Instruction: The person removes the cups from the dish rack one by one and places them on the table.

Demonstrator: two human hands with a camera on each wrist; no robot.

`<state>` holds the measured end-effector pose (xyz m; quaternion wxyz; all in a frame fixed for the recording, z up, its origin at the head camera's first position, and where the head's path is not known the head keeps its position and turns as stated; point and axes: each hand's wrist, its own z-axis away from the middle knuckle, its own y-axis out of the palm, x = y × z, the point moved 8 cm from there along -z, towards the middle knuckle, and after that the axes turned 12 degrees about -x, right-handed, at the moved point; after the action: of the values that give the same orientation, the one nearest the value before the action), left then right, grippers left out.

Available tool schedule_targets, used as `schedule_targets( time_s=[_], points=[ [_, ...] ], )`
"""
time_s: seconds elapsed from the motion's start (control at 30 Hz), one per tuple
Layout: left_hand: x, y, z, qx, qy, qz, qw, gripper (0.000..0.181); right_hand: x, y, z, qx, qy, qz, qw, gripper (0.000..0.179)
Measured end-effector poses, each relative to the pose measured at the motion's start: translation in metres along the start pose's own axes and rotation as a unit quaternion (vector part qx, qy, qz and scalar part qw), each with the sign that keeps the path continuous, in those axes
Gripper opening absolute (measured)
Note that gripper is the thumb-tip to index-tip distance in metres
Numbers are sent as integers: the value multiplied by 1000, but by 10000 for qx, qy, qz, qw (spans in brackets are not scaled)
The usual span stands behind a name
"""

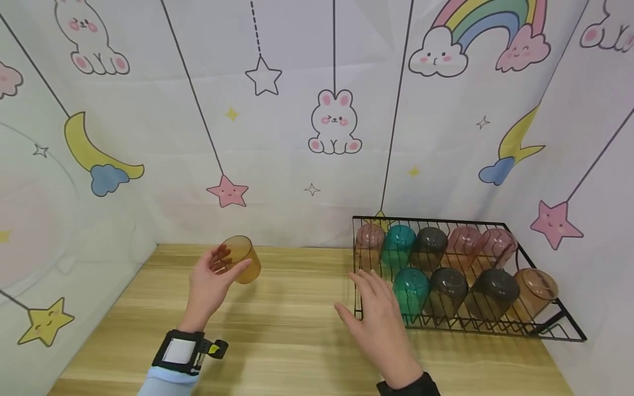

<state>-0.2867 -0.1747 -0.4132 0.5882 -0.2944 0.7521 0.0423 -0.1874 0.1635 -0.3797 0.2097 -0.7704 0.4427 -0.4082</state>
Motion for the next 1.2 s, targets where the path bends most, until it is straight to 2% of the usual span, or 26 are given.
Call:
schedule_targets(
  time_s=[0.2, 0.33, 0.47, 0.87, 1.2],
  points=[
    [36, -24, -24, -576, -340, -272, 9974, 79, -2, -3, 2, -47, -40, 49, 10000, 65],
    [51, -34, -33, -697, -574, -382, 9952, 80, -2, -2, 4, 55, -75, 96, 9999, 62],
    [59, -42, -36, -719, -742, -427, 9937, 83, -3, 1, 6, 235, -82, 26, 9997, 60],
    [81, -45, -42, -628, -791, -565, 9933, 84, -6, 0, 2, 245, -89, 6, 9997, 57],
    [88, -44, -44, -640, -799, -535, 9933, 80, -9, 0, 1, 281, -41, -81, 9996, 54]
  ],
)
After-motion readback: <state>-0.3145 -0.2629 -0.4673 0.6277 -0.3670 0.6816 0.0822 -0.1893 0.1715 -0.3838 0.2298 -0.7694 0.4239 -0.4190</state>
